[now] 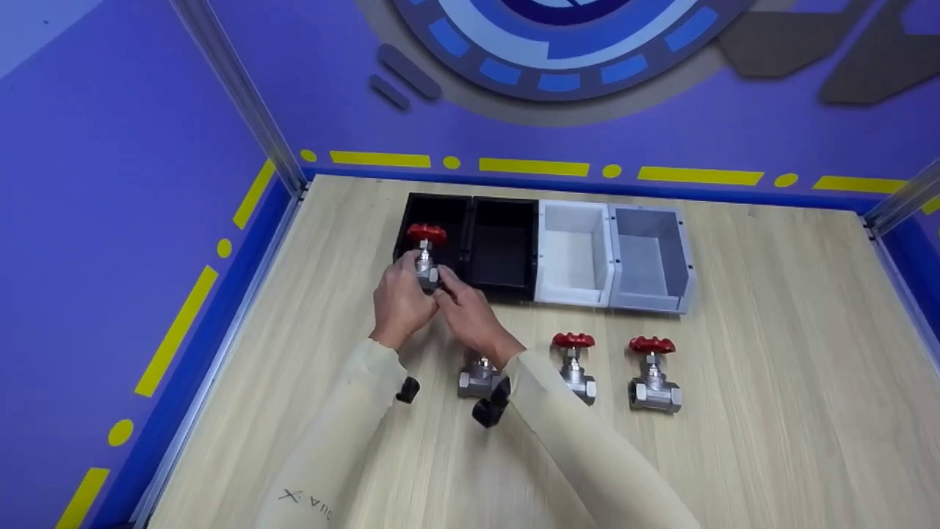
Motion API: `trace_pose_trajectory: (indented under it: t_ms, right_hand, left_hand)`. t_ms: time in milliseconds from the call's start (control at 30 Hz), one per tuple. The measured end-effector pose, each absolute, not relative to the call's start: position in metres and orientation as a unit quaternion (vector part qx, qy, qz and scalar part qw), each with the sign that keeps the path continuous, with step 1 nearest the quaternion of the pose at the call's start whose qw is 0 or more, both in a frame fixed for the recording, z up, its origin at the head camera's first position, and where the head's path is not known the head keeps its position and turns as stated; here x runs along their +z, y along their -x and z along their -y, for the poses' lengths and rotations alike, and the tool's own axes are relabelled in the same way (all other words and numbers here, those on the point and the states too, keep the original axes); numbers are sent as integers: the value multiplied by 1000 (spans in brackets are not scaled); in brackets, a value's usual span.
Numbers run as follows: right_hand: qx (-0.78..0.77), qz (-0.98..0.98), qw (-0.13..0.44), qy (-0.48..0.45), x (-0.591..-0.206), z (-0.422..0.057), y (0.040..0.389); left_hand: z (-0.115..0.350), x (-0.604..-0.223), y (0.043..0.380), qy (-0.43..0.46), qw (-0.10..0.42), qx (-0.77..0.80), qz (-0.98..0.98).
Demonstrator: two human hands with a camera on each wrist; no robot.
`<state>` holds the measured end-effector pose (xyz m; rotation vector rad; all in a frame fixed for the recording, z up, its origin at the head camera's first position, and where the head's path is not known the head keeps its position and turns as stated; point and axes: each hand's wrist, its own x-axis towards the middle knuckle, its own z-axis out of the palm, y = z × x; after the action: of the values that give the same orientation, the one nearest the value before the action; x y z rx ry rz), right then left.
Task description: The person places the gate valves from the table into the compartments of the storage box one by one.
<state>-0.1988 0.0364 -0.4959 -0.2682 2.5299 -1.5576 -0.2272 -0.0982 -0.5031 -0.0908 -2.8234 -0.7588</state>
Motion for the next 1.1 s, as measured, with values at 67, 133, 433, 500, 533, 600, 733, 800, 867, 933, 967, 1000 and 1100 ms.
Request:
trace_pose_trajectory:
  t_ms: [67,133,433,500,533,600,733,800,867,933,967,1000,1100]
  right_hand:
    - [-517,-848,75,95,-497,-37,201]
    - [-511,-850,75,99,-498,-38,203]
    - [-514,-847,89,102,-504,-38,207]
    - [-515,-847,88,99,-506,-37,208]
    - [-515,-847,86,99,-506,-37,209]
    - [-514,-848,84,99,-507,-37,210]
    - [-515,-847,86,100,-508,-35,212]
    - [-519,-845,88,99,-508,-35,214]
    - [-520,-844,87,98,-509,-34,216]
    - [-522,-842,88,98,-509,-34,217]
    - [-523,-842,89,99,-509,-34,218]
    - [-524,-841,90,99,-509,-34,219]
    - [-526,-839,99,101,-509,-33,221]
  left_hand:
    - [98,-504,229,30,111,-260,959]
    - [98,-505,230,27,111,-263,958]
    - [98,-513,238,19,99,-269,958]
    - [98,-514,240,19,100,-268,958]
    - [98,-515,241,19,102,-268,958]
    - [97,-516,242,22,105,-266,958]
    - [97,-516,245,25,108,-265,958]
    - [96,-516,247,27,110,-264,958]
    - [96,-517,249,32,113,-266,957]
    - [96,-518,251,37,118,-265,956]
    - [96,-519,252,39,120,-267,955]
    - [96,-519,252,41,122,-269,955]
    - [96,-521,255,46,131,-271,952]
